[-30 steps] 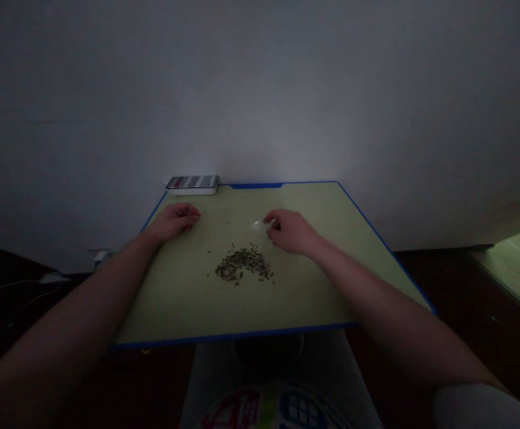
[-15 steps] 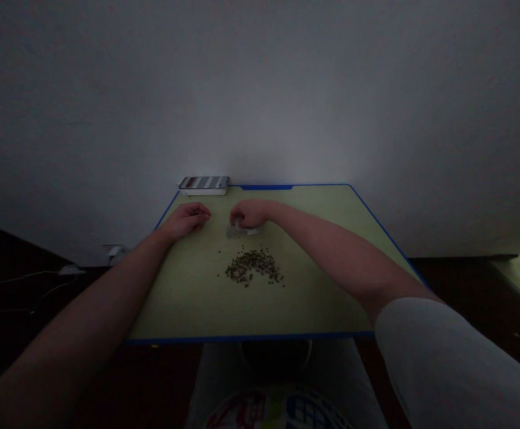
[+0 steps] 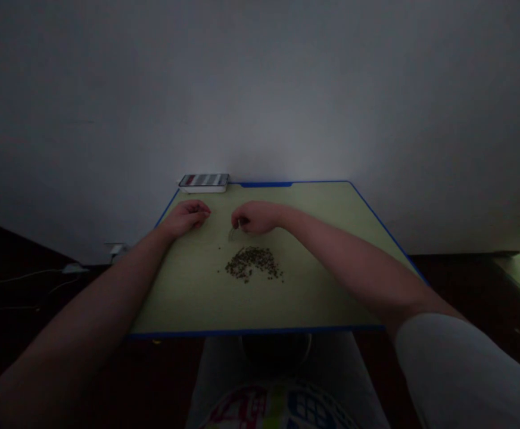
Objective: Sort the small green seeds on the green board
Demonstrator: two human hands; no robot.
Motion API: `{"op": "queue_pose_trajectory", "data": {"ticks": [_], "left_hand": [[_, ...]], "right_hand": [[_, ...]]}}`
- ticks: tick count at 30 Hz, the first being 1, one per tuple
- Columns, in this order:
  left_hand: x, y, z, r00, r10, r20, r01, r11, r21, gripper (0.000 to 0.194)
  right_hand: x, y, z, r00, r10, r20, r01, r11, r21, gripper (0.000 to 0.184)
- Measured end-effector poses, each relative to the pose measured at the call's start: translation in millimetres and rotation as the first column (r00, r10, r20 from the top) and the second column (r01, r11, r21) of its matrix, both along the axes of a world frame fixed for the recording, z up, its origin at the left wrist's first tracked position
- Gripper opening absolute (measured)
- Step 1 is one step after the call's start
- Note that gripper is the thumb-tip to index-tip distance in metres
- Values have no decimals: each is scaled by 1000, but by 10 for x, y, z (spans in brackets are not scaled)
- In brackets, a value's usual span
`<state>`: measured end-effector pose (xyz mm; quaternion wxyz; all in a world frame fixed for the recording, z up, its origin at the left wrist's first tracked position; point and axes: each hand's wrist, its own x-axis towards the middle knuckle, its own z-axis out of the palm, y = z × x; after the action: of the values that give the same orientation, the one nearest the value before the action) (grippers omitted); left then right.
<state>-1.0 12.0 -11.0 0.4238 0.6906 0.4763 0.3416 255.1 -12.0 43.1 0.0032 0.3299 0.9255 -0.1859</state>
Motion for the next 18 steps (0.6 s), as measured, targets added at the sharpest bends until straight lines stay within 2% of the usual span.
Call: {"op": "queue_pose_trajectory", "data": {"ticks": [4,7,12,18], "left_hand": [[-1,-1,5,1000,-5,1,5,1000,-5,22],[1,3,6,1000,-9,8,9,1000,-13,23],[-3,23,-11,1000,-11,-8,11,1000,-4,24],[-17,31,-27,1000,0,6,0,1000,-15,23]], "right_hand": [[-259,153,-27,1000,14,-13,-13,996,85,29],[-371,87,-79,999,41,-11,-39,989,141,28],[-178,-276,-127,993,116,32,-120,977,175,29],[62,-683,-178,986,136,100,-157,954,255,35]]}}
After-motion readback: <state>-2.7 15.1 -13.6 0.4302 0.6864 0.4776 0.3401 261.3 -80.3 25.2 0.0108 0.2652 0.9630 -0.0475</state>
